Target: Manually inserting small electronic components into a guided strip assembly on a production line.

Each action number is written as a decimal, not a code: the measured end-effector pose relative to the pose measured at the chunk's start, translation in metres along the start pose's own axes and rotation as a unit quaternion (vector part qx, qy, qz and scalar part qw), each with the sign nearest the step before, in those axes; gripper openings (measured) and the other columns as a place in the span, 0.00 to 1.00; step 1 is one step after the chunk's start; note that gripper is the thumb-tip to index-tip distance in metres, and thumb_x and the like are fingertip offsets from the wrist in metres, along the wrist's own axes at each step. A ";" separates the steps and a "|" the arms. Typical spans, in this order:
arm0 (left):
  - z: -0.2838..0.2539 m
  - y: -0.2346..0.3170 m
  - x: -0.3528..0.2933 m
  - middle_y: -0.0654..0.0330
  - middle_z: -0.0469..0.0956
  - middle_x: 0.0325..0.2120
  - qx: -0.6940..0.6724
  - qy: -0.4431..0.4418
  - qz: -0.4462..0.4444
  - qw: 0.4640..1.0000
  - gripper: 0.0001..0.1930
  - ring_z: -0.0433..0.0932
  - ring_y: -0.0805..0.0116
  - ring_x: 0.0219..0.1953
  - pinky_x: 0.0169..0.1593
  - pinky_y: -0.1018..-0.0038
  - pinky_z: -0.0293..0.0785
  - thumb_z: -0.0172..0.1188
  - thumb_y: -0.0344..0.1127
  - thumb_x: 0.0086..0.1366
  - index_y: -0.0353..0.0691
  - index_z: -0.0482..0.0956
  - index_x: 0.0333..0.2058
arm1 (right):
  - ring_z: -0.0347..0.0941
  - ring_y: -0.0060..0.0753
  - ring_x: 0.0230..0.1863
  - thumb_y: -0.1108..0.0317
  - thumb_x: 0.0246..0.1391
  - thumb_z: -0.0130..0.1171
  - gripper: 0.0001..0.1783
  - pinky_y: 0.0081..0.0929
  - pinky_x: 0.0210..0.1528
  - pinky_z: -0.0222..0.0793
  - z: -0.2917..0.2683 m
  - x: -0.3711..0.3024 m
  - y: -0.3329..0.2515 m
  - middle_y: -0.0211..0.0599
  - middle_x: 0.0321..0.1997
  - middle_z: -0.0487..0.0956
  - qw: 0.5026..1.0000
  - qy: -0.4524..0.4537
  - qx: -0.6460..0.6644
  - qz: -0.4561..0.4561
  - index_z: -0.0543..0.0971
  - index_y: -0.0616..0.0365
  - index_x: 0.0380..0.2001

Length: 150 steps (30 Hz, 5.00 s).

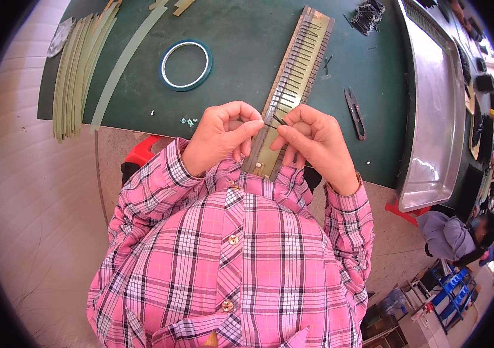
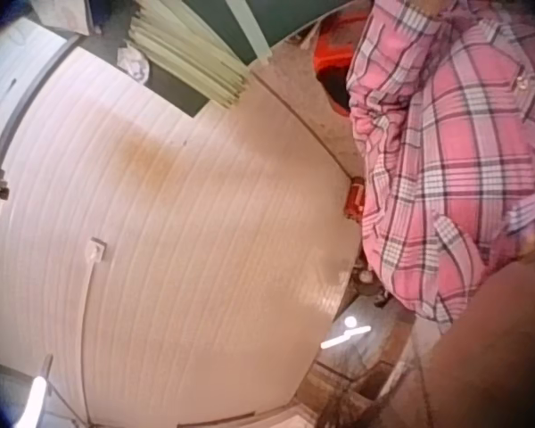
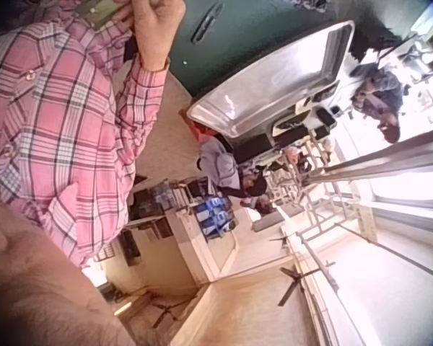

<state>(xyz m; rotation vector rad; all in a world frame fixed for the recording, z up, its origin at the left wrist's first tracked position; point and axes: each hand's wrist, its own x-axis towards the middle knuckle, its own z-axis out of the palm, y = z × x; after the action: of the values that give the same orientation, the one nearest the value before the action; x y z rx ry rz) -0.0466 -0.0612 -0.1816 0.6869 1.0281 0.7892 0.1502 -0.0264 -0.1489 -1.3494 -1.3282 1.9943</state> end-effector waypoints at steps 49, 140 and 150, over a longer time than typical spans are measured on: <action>0.007 -0.001 0.004 0.64 0.74 0.21 0.082 0.053 0.034 0.995 0.06 0.72 0.82 0.17 0.19 0.84 0.66 0.57 0.30 0.64 0.33 0.74 0.35 | 0.69 0.13 0.16 0.74 0.57 0.53 0.04 0.11 0.15 0.61 0.005 0.008 0.008 0.34 0.22 0.80 0.999 0.047 -0.020 -0.009 0.72 0.64 0.31; 0.066 0.003 0.037 0.67 0.72 0.23 0.174 0.056 0.107 0.977 0.03 0.68 0.85 0.19 0.22 0.87 0.63 0.56 0.27 0.64 0.33 0.73 0.34 | 0.73 0.16 0.18 0.75 0.57 0.52 0.04 0.14 0.17 0.64 -0.065 -0.015 -0.015 0.32 0.21 0.78 1.000 0.014 -0.009 0.012 0.71 0.65 0.29; 0.051 -0.013 0.044 0.59 0.74 0.28 0.404 0.117 0.308 0.853 0.09 0.76 0.67 0.22 0.25 0.75 0.71 0.60 0.25 0.57 0.37 0.79 0.37 | 0.69 0.11 0.17 0.74 0.57 0.51 0.03 0.08 0.17 0.60 -0.062 0.005 0.005 0.28 0.21 0.77 0.994 0.070 -0.086 0.002 0.72 0.62 0.29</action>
<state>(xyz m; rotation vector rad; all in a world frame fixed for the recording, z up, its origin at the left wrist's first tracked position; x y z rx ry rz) 0.0165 -0.0383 -0.1944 1.7431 1.3958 0.9957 0.2032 0.0051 -0.1611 -1.5398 -1.4597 1.7837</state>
